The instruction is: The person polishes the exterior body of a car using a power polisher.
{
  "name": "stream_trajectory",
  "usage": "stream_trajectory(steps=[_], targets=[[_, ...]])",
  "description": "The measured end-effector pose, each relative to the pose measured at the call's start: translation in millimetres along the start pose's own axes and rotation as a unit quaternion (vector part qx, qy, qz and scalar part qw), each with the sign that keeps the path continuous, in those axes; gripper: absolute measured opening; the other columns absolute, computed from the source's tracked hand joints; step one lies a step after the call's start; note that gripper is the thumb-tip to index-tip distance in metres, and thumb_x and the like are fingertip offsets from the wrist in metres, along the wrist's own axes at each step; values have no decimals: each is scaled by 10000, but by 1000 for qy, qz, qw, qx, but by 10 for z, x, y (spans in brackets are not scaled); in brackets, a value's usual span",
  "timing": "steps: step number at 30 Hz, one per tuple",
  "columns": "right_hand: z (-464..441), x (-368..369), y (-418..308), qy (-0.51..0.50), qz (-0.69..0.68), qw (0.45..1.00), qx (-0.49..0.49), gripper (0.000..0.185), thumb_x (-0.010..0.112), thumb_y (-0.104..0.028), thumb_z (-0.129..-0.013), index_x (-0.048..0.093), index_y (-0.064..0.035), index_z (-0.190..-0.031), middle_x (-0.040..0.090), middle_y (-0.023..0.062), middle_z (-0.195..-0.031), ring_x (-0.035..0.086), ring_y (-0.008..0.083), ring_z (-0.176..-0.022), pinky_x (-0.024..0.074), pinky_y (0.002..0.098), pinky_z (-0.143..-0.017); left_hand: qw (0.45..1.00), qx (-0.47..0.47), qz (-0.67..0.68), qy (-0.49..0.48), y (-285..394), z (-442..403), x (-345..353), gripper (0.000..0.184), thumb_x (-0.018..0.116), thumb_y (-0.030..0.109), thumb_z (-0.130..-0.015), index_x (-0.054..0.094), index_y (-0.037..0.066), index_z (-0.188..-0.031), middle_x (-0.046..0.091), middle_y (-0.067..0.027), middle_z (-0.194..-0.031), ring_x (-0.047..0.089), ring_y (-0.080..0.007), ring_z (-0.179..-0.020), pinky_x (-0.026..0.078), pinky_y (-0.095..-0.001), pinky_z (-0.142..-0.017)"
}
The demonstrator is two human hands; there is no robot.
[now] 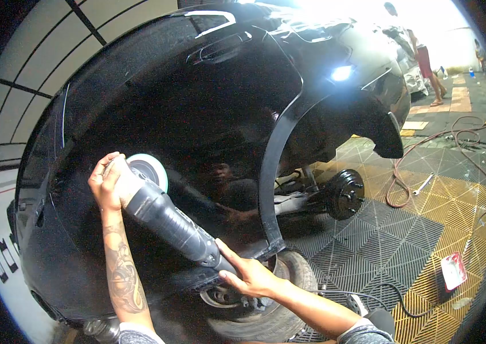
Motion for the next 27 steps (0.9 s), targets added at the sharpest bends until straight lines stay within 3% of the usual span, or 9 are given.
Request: stream_trajectory(steps=[1,3,6,8,12,16,20,23,27], targets=[[29,-2,7,2,-6,1000,-3,794,593,-305,-1007,139,-119,-1631,568,321,-1369,629,455,-1182,477,435,-1041,1000,-15,-2,-17,-24,-2,38,382,703,83,-875,651,-58,-1226,723,-164,-1149,700,-224,-1041,537,-328,-964],[119,-85,75,13,1,999,38,795,590,-317,-1004,136,-154,-1637,685,311,-1110,706,452,-971,537,452,-897,999,20,29,-6,-25,-4,234,402,696,80,-879,633,-57,-1252,713,-175,-1174,688,-231,-1080,525,-337,-988],[220,-329,112,52,27,998,13,801,590,-336,-1003,130,-180,-1640,708,280,-915,718,439,-827,551,459,-806,996,67,54,2,13,-48,597,440,672,69,-894,591,-60,-1307,685,-205,-1229,655,-251,-1173,488,-367,-1054],[273,-550,69,63,36,997,32,795,593,-332,-1002,141,-182,-1639,702,298,-958,719,438,-828,555,454,-805,984,10,143,-101,-64,-126,850,412,662,67,-906,595,-70,-1289,688,-207,-1216,674,-271,-1141,510,-392,-1036],[383,-998,39,94,26,994,54,781,591,-320,-1006,160,-146,-1634,672,339,-1067,722,425,-848,542,404,-821,987,-42,125,-91,127,-319,1574,298,651,67,-930,642,-79,-1190,717,-198,-1131,728,-279,-977,585,-390,-913],[440,-1464,-12,143,41,988,27,771,549,-371,-1021,154,-108,-1629,625,355,-1235,664,483,-1085,500,440,-986,985,-54,114,-117,162,-626,2276,289,674,86,-922,652,-76,-1161,728,-191,-1087,732,-264,-942,592,-373,-869],[409,-1878,-72,165,35,984,57,770,541,-389,-1027,148,-117,-1631,652,370,-1140,703,472,-964,525,437,-910,974,-45,155,-159,82,-1035,2868,273,678,100,-915,667,-66,-1132,733,-182,-1065,734,-249,-907,602,-364,-833],[372,-2134,-144,186,24,980,66,770,539,-397,-1034,137,-137,-1637,684,341,-977,718,391,-789,535,408,-817,968,-55,161,-183,105,-1282,3292,295,678,105,-910,669,-80,-1139,740,-190,-1060,743,-268,-908,610,-374,-843],[382,-2358,-117,219,0,972,86,781,534,-422,-1038,115,-159,-1643,704,310,-999,729,355,-839,534,392,-847,960,-46,159,-227,-6,-1614,3938,336,679,109,-899,664,-90,-1169,743,-194,-1067,747,-272,-911,613,-368,-848]])
Point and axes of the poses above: each hand's wrist, its own z-axis away from the middle knuckle, its own x-axis out of the palm, y = z × x, the point moved 3 cm from there along -z, towards the middle knuckle
